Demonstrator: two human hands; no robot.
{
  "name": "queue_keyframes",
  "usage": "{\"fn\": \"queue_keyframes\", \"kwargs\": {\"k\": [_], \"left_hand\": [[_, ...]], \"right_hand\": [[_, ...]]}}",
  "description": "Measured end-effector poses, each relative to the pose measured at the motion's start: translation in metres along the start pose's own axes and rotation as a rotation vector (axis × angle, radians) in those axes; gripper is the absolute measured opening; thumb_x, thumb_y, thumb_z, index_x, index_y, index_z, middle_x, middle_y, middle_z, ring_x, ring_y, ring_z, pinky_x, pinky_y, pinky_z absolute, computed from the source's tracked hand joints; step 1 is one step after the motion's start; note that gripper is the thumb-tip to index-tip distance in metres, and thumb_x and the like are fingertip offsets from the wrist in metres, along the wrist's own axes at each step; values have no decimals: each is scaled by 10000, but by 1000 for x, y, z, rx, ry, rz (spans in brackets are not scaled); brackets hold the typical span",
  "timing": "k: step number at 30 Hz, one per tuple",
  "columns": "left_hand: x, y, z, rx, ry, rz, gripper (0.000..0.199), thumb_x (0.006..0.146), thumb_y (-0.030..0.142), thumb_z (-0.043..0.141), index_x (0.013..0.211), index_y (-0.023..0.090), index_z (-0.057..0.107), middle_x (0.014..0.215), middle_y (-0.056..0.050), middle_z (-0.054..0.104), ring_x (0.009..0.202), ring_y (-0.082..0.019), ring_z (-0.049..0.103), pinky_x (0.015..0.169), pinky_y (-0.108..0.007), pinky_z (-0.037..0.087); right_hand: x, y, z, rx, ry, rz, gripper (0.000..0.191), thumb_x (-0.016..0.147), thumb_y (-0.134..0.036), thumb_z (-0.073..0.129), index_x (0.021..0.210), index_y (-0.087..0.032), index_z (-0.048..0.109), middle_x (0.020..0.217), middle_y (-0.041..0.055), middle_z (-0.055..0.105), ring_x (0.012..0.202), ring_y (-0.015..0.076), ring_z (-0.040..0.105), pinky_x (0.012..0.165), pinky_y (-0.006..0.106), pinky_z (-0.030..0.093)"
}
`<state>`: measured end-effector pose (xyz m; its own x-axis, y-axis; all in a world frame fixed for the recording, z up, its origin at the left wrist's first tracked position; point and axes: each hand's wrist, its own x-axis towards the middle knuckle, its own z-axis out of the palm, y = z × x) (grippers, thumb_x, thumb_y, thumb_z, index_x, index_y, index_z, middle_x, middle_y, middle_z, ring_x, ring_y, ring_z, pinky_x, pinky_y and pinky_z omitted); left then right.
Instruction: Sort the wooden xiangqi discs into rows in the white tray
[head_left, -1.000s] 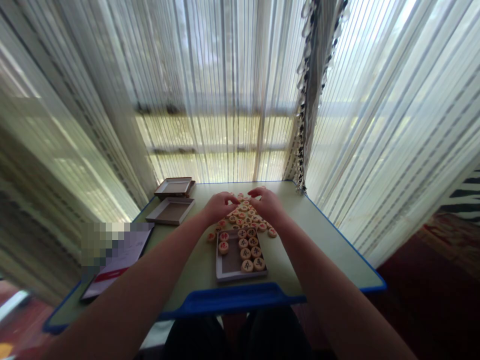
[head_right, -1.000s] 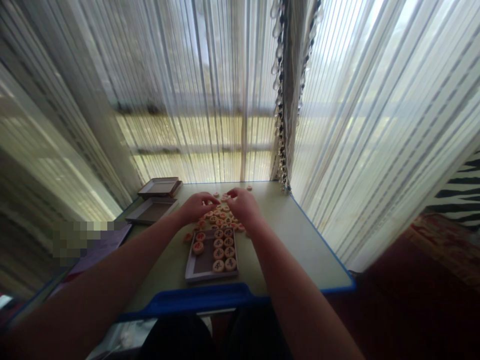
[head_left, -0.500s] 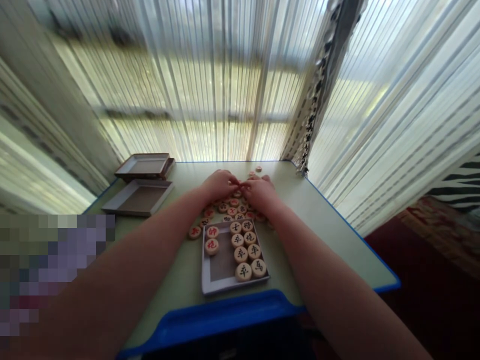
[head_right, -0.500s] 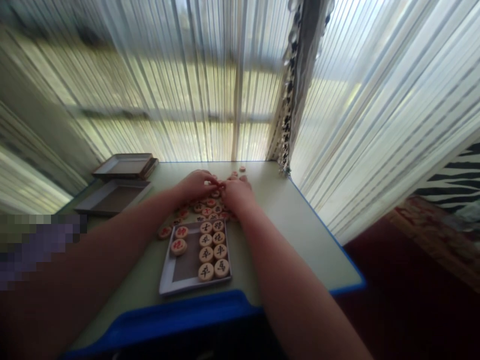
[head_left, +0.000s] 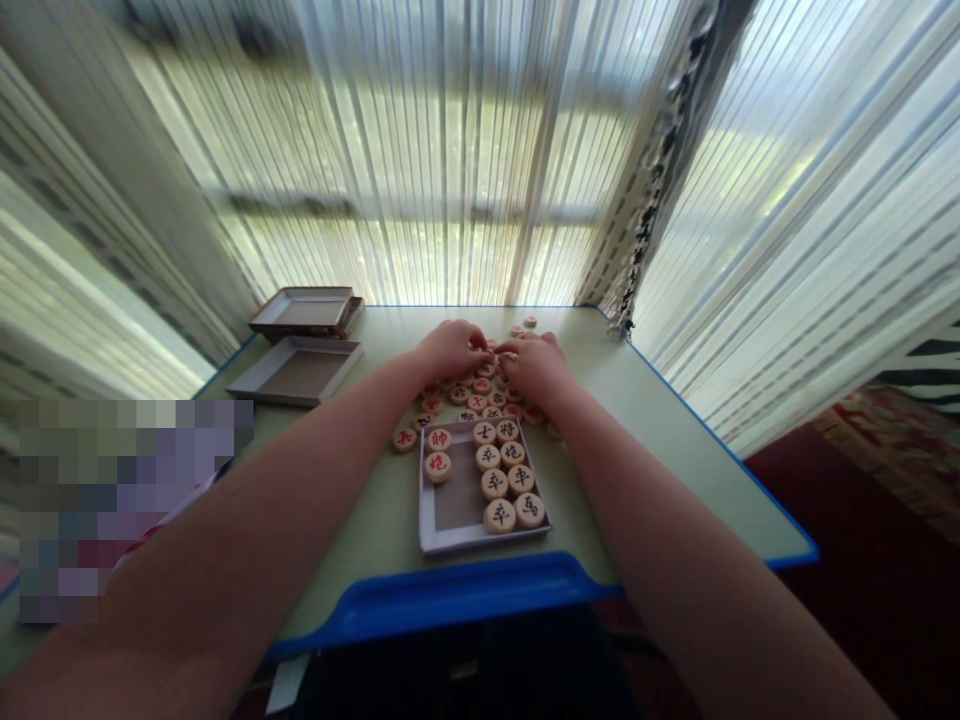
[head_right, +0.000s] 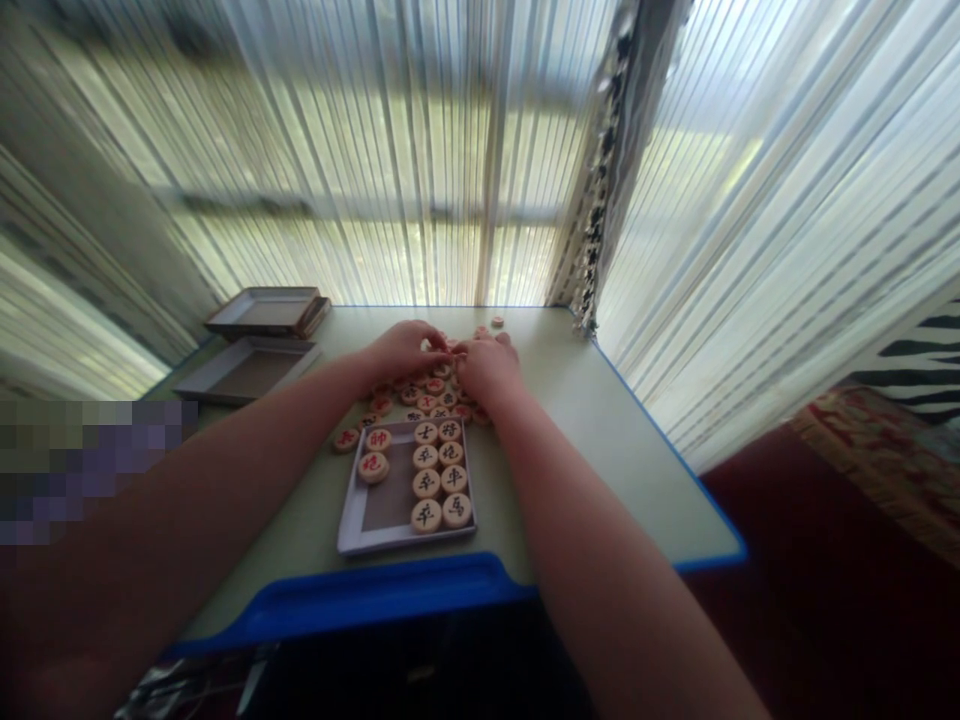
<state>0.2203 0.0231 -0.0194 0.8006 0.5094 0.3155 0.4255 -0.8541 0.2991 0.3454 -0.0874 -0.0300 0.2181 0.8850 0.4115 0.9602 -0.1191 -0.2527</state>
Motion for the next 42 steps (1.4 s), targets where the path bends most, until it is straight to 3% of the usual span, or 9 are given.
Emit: {"fn": "queue_keyframes", "kwargs": {"k": [7,10,16,24,34,40,42], "left_hand": [[-1,1,-2,-310,136,-122,385,655,439,602,847,108,637,777,-77,655,659,-139,566,631,-263,433],[-1,2,-2,-482,125,-139,408,644,430,622,865,87,636,750,-87,657,614,-121,563,592,-254,435],[-4,6,-6,-669,97,-120,335,626,392,652,790,100,666,735,-80,660,647,-120,565,617,-264,442],[-25,17,-12,-861,108,-146,332,605,340,683,838,105,669,805,-72,673,744,-134,586,706,-282,450],[-79,59,-44,-937,101,-106,327,610,321,679,855,104,675,837,-84,679,788,-150,601,753,-302,458],[-129,72,-50,-942,88,-130,378,594,356,686,884,114,673,854,-81,682,814,-178,607,745,-305,467],[-146,75,-48,-877,165,-143,372,602,374,677,862,108,677,835,-82,683,792,-179,609,724,-297,470]], "right_hand": [[2,0,-7,168,126,9,272,747,-287,530,980,-203,645,859,52,644,843,197,538,826,340,383],[2,-1,-8,213,157,-5,298,745,-289,540,1015,-194,622,841,49,647,774,178,548,767,318,412],[1,-5,-10,217,152,-43,249,780,-323,498,914,-193,663,830,49,665,751,174,576,719,301,429],[-6,-12,-18,347,144,-87,222,746,-294,531,887,-194,669,793,28,677,689,153,595,673,280,447],[-44,-33,-48,525,90,-125,313,708,-400,564,874,-151,656,784,52,665,625,128,559,586,252,452],[-88,-58,-60,502,59,-150,277,709,-398,562,845,-173,652,779,38,661,624,133,561,578,255,443],[-106,-68,-61,445,114,-169,233,711,-353,562,848,-186,650,795,30,658,651,143,560,635,275,445]]}}
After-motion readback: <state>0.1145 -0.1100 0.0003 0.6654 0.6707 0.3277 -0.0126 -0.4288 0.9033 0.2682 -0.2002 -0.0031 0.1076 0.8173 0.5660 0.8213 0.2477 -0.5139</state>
